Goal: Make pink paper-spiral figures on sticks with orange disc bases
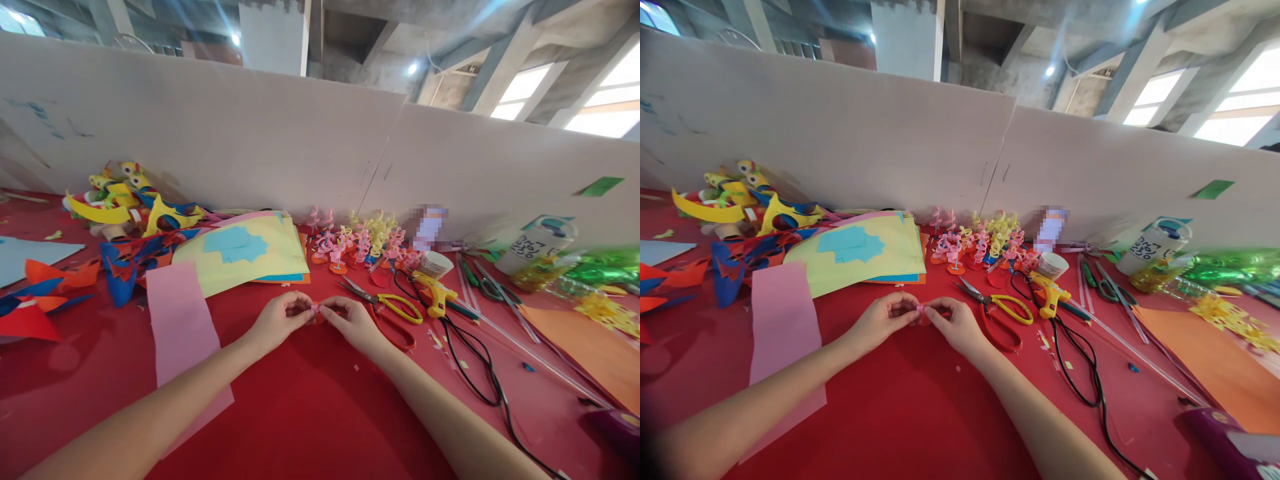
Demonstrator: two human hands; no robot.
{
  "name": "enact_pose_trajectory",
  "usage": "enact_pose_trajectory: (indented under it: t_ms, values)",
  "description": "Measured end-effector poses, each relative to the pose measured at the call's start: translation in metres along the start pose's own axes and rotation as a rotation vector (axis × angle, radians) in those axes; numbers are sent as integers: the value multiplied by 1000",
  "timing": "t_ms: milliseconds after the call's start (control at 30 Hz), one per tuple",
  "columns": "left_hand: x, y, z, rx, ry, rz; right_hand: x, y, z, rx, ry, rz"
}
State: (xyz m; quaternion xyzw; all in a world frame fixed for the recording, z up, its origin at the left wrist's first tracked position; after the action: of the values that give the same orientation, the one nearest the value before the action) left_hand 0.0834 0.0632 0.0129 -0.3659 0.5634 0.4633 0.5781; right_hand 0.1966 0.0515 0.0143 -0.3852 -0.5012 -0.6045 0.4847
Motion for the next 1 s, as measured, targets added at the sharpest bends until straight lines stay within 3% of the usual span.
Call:
enact_pose_trajectory:
  t_ms: [267, 1000]
  values:
    - [2, 1, 0, -6, 10, -18, 1, 3, 0, -58, -4, -35]
    - [6, 3, 0, -29, -13, 18, 23, 8, -8, -159, 250, -341]
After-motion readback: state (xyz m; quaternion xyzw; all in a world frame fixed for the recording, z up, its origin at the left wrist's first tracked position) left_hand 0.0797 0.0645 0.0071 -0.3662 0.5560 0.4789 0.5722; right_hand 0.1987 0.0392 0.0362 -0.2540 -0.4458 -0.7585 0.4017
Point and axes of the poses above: each hand's wrist, its own z-axis towards the middle knuckle, its own y-axis out of the back of the hand, x = y × z, the point moved 9 cm from there along z, towards the middle knuckle, and after that the axes turned 10 degrees about -x, right-handed, at the moved point
